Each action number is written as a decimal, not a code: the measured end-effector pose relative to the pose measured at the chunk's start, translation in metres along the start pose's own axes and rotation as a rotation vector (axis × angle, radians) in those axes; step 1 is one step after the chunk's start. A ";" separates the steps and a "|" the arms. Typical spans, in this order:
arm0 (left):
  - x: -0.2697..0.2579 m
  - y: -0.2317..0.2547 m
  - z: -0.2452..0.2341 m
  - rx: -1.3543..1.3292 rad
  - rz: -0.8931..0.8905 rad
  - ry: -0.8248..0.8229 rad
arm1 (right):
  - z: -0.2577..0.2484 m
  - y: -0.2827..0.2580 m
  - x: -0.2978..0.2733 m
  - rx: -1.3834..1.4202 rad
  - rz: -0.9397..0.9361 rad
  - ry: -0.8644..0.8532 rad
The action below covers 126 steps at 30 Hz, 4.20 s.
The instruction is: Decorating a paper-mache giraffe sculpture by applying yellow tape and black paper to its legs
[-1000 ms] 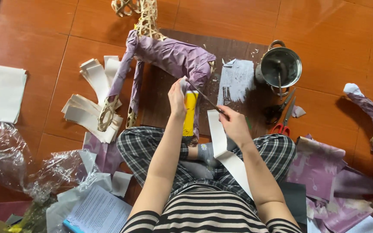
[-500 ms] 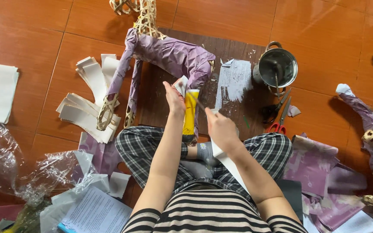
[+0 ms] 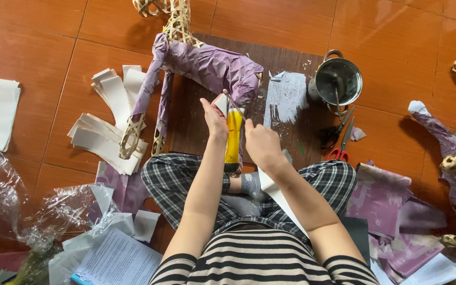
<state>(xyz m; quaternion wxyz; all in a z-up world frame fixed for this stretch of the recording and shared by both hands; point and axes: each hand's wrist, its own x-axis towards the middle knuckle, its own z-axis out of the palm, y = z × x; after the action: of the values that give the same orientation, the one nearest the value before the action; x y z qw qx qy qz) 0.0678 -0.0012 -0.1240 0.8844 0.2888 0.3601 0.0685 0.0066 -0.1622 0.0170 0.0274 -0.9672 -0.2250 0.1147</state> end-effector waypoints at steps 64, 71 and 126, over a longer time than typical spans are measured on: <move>-0.120 0.044 0.011 0.899 0.131 -0.377 | 0.078 0.021 0.126 0.969 0.239 0.505; -0.101 0.038 -0.005 0.927 0.248 -0.451 | 0.025 0.013 0.109 0.809 -0.009 0.338; -0.168 0.139 -0.024 0.442 -0.100 -0.210 | 0.114 0.226 -0.214 0.984 0.925 0.867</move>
<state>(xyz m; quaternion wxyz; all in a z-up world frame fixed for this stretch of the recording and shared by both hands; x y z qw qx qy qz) -0.0594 0.0691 0.0401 0.8346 0.4627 0.2864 -0.0859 -0.1101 -0.4589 -0.0721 0.4853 -0.7980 0.3056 -0.1852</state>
